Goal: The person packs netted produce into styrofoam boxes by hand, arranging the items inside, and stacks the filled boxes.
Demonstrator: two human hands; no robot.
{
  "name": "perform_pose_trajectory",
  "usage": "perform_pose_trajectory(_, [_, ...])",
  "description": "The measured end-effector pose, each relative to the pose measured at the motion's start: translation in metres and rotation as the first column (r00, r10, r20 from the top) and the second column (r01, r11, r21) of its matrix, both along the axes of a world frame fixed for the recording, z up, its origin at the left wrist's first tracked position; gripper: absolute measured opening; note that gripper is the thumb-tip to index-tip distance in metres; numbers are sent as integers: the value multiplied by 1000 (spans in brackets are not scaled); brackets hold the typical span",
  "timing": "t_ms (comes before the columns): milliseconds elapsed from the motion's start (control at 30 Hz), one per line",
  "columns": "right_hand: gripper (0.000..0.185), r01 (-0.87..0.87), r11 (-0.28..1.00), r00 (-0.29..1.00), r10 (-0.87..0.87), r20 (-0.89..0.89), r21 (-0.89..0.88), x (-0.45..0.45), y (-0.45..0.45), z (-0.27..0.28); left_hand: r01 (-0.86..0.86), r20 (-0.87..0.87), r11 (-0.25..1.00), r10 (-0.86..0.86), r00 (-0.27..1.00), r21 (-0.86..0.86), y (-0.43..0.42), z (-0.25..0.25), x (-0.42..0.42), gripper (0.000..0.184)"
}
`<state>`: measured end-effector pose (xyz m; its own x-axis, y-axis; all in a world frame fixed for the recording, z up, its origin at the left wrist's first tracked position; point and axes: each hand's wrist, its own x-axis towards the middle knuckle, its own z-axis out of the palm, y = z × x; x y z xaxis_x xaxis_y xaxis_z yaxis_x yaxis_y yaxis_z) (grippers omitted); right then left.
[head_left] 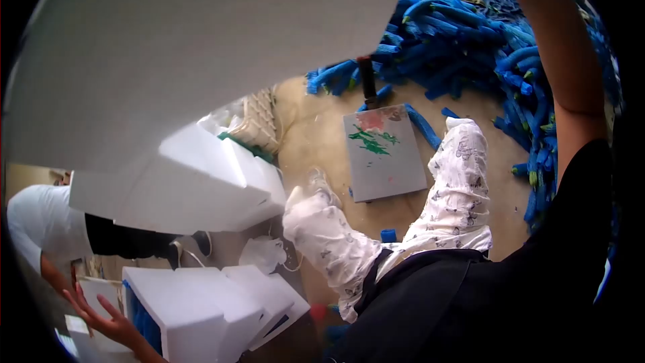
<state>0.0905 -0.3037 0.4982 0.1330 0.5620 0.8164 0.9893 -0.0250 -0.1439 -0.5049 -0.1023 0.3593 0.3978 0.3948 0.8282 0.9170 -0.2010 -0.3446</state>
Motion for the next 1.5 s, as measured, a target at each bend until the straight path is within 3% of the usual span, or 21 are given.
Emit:
perform_pose_trajectory(67, [44, -101, 975, 903, 174, 393, -200, 56, -14, -80, 256, -191, 953, -224, 956, 163, -12, 3, 121, 53])
perform_pose_trajectory(133, [27, -142, 987, 712, 158, 685, -80, 90, -10, -189, 584, -437, 808, -499, 749, 77, -47, -29, 266, 65])
perform_pose_trajectory(200, [22, -183, 967, 798, 252, 548, -177, 116, 0, -277, 805, -372, 545, -815, 444, -235, -48, -109, 371, 74])
perform_pose_trajectory(267, [36, -296, 922, 891, 361, 274, -250, 151, 16, -352, 613, -5, 358, -866, 500, -705, -52, -173, 471, 82])
perform_pose_trajectory(367, [35, -240, 870, 907, 359, 220, -430, 178, 38, -452, 307, 219, 27, -641, 735, -951, 0, -316, 544, 54])
perform_pose_trajectory(467, [36, -327, 732, 921, 390, -25, -598, 205, 37, -561, 317, 170, 53, -753, 635, -947, -14, -429, 565, 43])
perform_pose_trajectory(533, [53, -306, 217, 917, 330, -225, -927, 191, 21, -606, 268, 175, -7, -771, 612, -964, -37, -462, 567, 40])
perform_pose_trajectory(567, [58, -426, -8, 883, 214, -417, -905, 188, 25, -618, 215, 142, -9, -779, 610, -976, -45, -470, 568, 37])
perform_pose_trajectory(667, [55, -624, -274, 745, 72, -663, -731, 201, 55, -618, 294, 367, -222, -611, 701, -930, -62, -440, 594, 31])
perform_pose_trajectory(700, [54, -744, -320, 658, -205, -724, -586, 204, 72, -623, 404, 490, -279, -457, 742, -871, -65, -435, 604, 29])
perform_pose_trajectory(733, [52, -801, -180, 589, -409, -697, -571, 207, 88, -633, 252, 410, -333, -596, 691, -909, -55, -438, 612, 44])
perform_pose_trajectory(833, [37, -445, 97, 890, 156, -428, -890, 263, 101, -594, 177, 270, -206, -793, 547, -962, -52, -470, 650, 64])
perform_pose_trajectory(867, [32, -438, 257, 891, 249, -379, -862, 301, 85, -563, 28, 274, -334, -717, 641, -942, -42, -490, 656, 79])
perform_pose_trajectory(900, [27, -581, 484, 808, 249, -534, -654, 337, 67, -567, 61, 225, -247, -719, 658, -967, -36, -516, 659, 74])
perform_pose_trajectory(1033, [19, 277, 832, 959, -271, 84, -482, 525, -60, -559, 84, 122, -89, -690, 714, -992, -31, -540, 692, 72])
perform_pose_trajectory(1067, [20, 475, 776, 874, -470, 122, -414, 570, -101, -559, 4, 14, -18, -650, 760, -1000, -28, -541, 694, 71])
perform_pose_trajectory(1133, [35, 803, 357, 507, -830, 232, -476, 634, -183, -536, 6, 12, -11, -633, 774, -1000, -18, -551, 700, 72])
perform_pose_trajectory(1200, [55, 950, -52, 138, -813, 565, -307, 688, -266, -542, -49, -18, -35, -609, 793, -998, -13, -551, 704, 71])
perform_pose_trajectory(1267, [82, 859, -362, 78, -605, 793, -361, 697, -297, -537, -41, 8, -66, -608, 794, -997, -7, -557, 700, 70])
perform_pose_trajectory(1367, [82, 785, -434, 133, -578, 805, -441, 707, -272, -538, -182, -187, 74, -637, 748, -981, 1, -576, 684, 68])
perform_pose_trajectory(1500, [88, 772, -171, 441, -549, 710, -612, 733, -244, -532, -172, -173, 62, -620, 766, -983, -1, -572, 690, 67])
